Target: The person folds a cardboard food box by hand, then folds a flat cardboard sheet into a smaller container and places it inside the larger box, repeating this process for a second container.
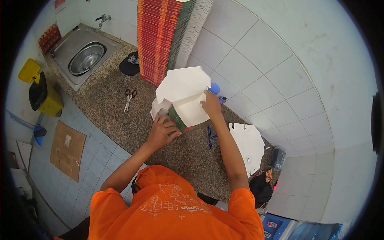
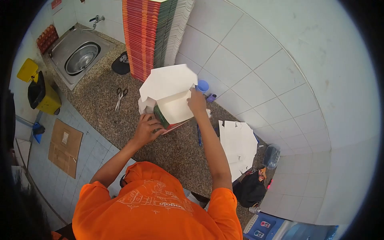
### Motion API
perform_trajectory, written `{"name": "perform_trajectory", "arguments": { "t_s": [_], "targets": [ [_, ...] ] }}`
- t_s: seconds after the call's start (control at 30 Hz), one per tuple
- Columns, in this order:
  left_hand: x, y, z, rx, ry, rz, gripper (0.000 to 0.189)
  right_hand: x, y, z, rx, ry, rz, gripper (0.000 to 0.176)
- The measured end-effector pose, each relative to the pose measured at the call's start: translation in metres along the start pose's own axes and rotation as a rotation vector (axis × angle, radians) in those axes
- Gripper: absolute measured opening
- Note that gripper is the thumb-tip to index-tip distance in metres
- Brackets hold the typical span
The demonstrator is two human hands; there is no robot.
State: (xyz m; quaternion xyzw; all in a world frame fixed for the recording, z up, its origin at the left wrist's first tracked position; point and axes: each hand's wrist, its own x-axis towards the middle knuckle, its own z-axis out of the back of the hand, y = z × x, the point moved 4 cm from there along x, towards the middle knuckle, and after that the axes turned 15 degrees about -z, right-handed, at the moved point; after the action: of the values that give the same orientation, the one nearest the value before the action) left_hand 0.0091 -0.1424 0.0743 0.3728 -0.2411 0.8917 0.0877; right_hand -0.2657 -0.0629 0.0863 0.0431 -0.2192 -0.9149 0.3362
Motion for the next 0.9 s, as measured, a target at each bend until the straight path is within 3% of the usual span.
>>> {"name": "perform_trajectory", "arguments": {
  "t_s": [0.07, 0.3, 0.37, 0.4, 0.47, 0.53, 0.6, 0.63, 0.7, 0.9],
  "targets": [
    [-0.002, 0.001, 0.001, -0.015, -0.022, 0.041, 0.017, -0.005, 0.005, -0.001, -0.082, 0.008, -0.183, 0.048],
    [0.005, 0.01, 0.006, -0.027, 0.095, 0.111, 0.024, -0.009, 0.0, -0.007, -0.081, -0.023, -0.215, 0.049],
    [0.009, 0.003, 0.009, -0.011, 0.146, 0.063, 0.019, -0.025, 0.021, 0.014, -0.113, -0.276, -0.072, 0.046],
    [0.009, 0.003, 0.009, -0.006, 0.143, 0.072, 0.019, -0.035, 0.034, 0.021, -0.112, -0.27, -0.064, 0.046],
    [0.007, 0.004, 0.006, -0.014, 0.132, 0.045, 0.016, -0.072, 0.073, 0.043, -0.046, -0.443, 0.222, 0.041],
    [0.006, 0.004, 0.003, 0.035, 0.078, 0.016, 0.015, -0.111, 0.084, 0.022, 0.371, 0.259, 0.124, 0.037],
    [0.001, 0.004, 0.0, 0.081, 0.02, -0.015, 0.015, -0.145, 0.087, 0.001, 0.163, 0.41, 0.199, 0.029],
    [-0.002, 0.006, -0.002, 0.07, 0.033, -0.008, 0.018, -0.153, 0.087, -0.004, 0.163, 0.414, 0.197, 0.029],
    [-0.006, 0.007, -0.004, 0.063, 0.04, 0.005, 0.021, -0.158, 0.086, -0.006, 0.028, 0.222, 0.186, 0.023],
    [-0.011, 0.02, 0.016, 0.239, -0.063, 0.148, 0.042, -0.152, 0.093, -0.007, -0.075, 0.308, 0.241, 0.022]
  ]
}}
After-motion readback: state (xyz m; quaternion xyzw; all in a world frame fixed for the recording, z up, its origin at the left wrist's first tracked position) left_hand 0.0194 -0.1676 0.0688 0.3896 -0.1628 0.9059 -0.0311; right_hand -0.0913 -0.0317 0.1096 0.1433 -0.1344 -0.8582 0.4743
